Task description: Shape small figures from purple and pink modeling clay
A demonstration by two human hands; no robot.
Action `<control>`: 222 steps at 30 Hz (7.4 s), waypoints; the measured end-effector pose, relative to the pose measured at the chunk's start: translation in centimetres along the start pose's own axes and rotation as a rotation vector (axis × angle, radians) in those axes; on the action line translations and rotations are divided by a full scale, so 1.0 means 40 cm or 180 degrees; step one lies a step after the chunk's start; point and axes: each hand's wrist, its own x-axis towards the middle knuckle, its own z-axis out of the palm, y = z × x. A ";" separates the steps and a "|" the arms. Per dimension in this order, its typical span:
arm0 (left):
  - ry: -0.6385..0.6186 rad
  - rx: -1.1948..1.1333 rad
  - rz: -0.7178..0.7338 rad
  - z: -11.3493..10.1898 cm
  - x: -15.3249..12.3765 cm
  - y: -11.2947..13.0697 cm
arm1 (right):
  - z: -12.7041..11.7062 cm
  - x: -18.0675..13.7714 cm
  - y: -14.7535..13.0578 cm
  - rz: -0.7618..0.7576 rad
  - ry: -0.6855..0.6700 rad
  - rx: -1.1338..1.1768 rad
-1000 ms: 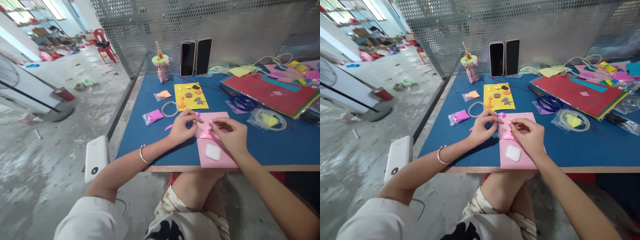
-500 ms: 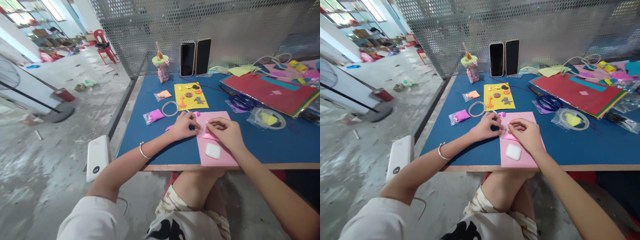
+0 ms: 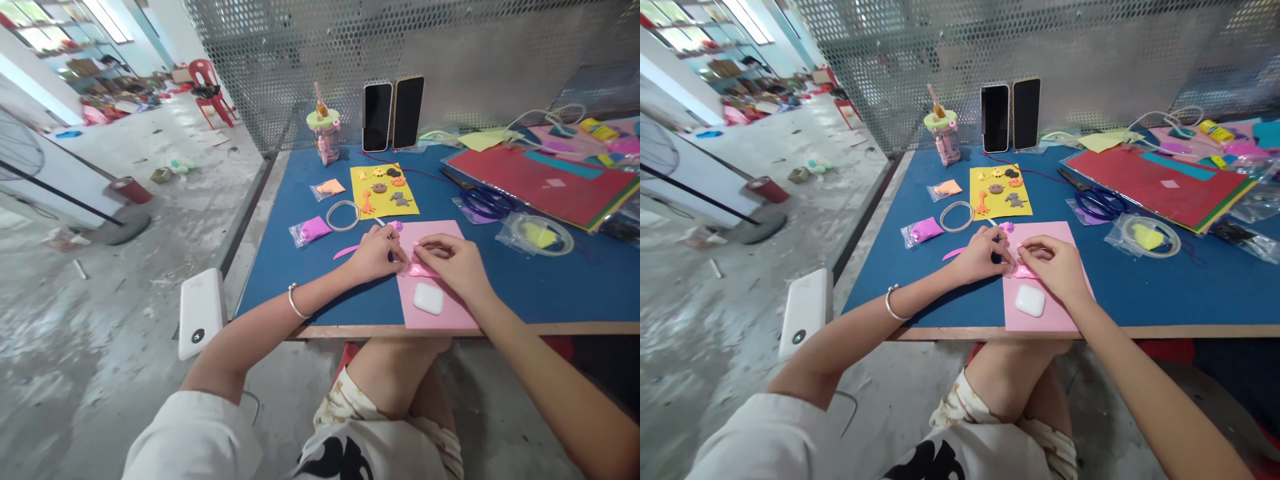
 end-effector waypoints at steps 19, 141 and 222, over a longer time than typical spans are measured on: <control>0.0256 0.0416 0.0463 0.013 -0.013 -0.005 | 0.001 0.003 0.010 0.0112 0.0066 0.0113; 0.1180 -0.2291 0.0377 -0.022 -0.030 0.040 | 0.055 -0.057 -0.087 -0.0533 0.0416 0.1021; 0.0167 0.0213 0.0105 0.015 -0.019 0.014 | 0.073 -0.001 -0.024 0.0692 0.0825 0.1446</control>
